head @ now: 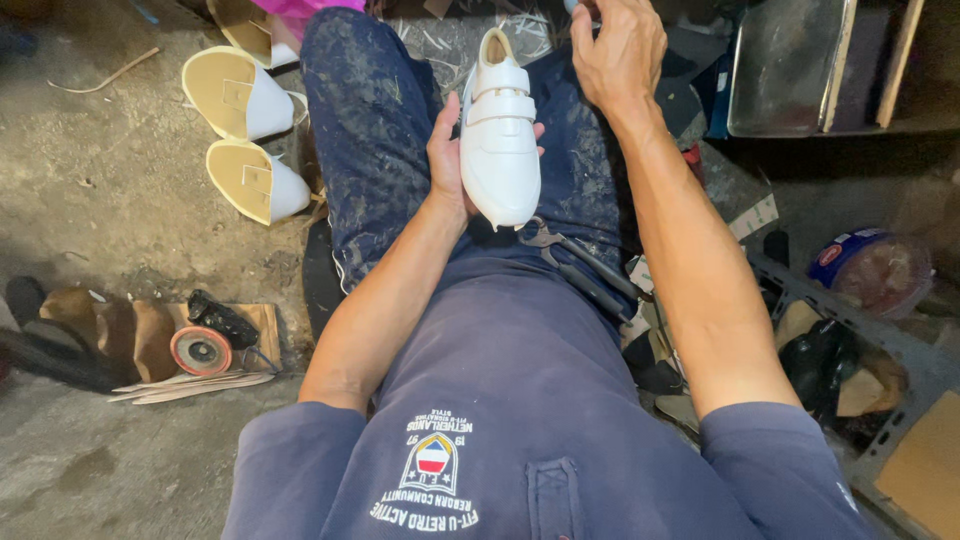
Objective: The person sits on the floor and uses a pair of pliers to pull and adjust the edges of a white shoe held on their lap. They repeatedly use the pliers to grip and manipulate the shoe's upper material, occasionally switching to a hammer to tap the shoe.
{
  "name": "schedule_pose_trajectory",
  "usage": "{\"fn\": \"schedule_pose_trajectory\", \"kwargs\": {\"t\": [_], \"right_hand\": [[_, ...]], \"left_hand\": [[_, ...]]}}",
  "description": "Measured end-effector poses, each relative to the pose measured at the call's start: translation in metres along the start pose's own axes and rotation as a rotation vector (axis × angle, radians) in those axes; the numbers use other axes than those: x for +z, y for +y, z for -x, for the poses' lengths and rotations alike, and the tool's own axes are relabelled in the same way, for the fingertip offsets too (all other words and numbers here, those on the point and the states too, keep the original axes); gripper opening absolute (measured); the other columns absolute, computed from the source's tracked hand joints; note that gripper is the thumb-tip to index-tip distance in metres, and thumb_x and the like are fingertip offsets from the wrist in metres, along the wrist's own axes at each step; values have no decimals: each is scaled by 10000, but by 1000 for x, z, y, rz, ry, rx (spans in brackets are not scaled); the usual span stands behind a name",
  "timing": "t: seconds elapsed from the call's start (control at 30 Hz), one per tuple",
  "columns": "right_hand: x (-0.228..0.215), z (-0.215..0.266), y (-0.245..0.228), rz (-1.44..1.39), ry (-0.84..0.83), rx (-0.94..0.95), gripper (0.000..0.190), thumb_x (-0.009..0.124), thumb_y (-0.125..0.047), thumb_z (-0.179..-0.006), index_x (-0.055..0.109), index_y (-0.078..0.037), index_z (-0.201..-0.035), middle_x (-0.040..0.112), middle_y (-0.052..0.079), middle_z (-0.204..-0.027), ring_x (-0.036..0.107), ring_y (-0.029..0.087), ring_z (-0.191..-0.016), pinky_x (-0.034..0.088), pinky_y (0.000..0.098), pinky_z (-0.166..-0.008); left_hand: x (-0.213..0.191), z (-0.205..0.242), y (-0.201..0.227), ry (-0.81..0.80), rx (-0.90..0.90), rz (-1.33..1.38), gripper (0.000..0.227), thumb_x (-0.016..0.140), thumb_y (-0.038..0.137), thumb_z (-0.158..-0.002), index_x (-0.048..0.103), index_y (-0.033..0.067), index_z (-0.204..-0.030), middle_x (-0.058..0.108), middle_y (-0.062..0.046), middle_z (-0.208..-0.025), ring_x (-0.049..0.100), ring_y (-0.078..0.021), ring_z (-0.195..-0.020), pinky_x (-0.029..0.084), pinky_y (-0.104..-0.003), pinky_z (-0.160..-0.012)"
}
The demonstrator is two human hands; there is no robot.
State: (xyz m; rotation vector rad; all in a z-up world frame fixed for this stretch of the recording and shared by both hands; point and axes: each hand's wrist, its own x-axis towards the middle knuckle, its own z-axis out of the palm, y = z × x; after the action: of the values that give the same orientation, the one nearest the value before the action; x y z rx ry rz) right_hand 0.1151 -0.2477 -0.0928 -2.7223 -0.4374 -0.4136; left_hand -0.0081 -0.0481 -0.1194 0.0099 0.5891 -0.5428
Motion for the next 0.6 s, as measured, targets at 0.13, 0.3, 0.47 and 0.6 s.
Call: {"fn": "schedule_pose_trajectory", "kwargs": {"t": [0.13,0.3,0.47,0.6], "right_hand": [[0,2,4,-17,37,-16,102,686,-210,-953,707,-110,-962,704,139,-881,645,410,-805,478,516,-641],[-97,15,-71,-456,9,-106,210,482,-18,-1095,609,19,-1257,576,175,-1015,574,331,-923,452,412,-857],[-165,111,-102,-840,-528,578,579,331,-444,-1101,461,-92,-1542,670,125,-906,559,223,-852,469,396,-847],[-163,156,-92,-1050,-631,713,647,361,-463,-1059,368,-114,-1604,694,69,-953,551,128,-784,495,281,-760]], "left_hand": [[2,0,-1,11,20,-5,815,652,593,-811,607,-29,-1336,691,-258,-1202,683,-462,-1080,558,-615,-951],[35,31,-15,8,70,43,648,652,451,-863,630,-28,-1299,696,-262,-1203,687,-446,-1088,565,-601,-953],[105,131,-39,297,-305,-421,968,378,807,-849,473,107,-1510,583,-258,-1408,550,-556,-1267,332,-865,-972],[62,170,-25,167,308,-1603,249,764,371,-882,766,135,-959,765,-28,-743,773,-169,-648,588,-238,-533]]}}
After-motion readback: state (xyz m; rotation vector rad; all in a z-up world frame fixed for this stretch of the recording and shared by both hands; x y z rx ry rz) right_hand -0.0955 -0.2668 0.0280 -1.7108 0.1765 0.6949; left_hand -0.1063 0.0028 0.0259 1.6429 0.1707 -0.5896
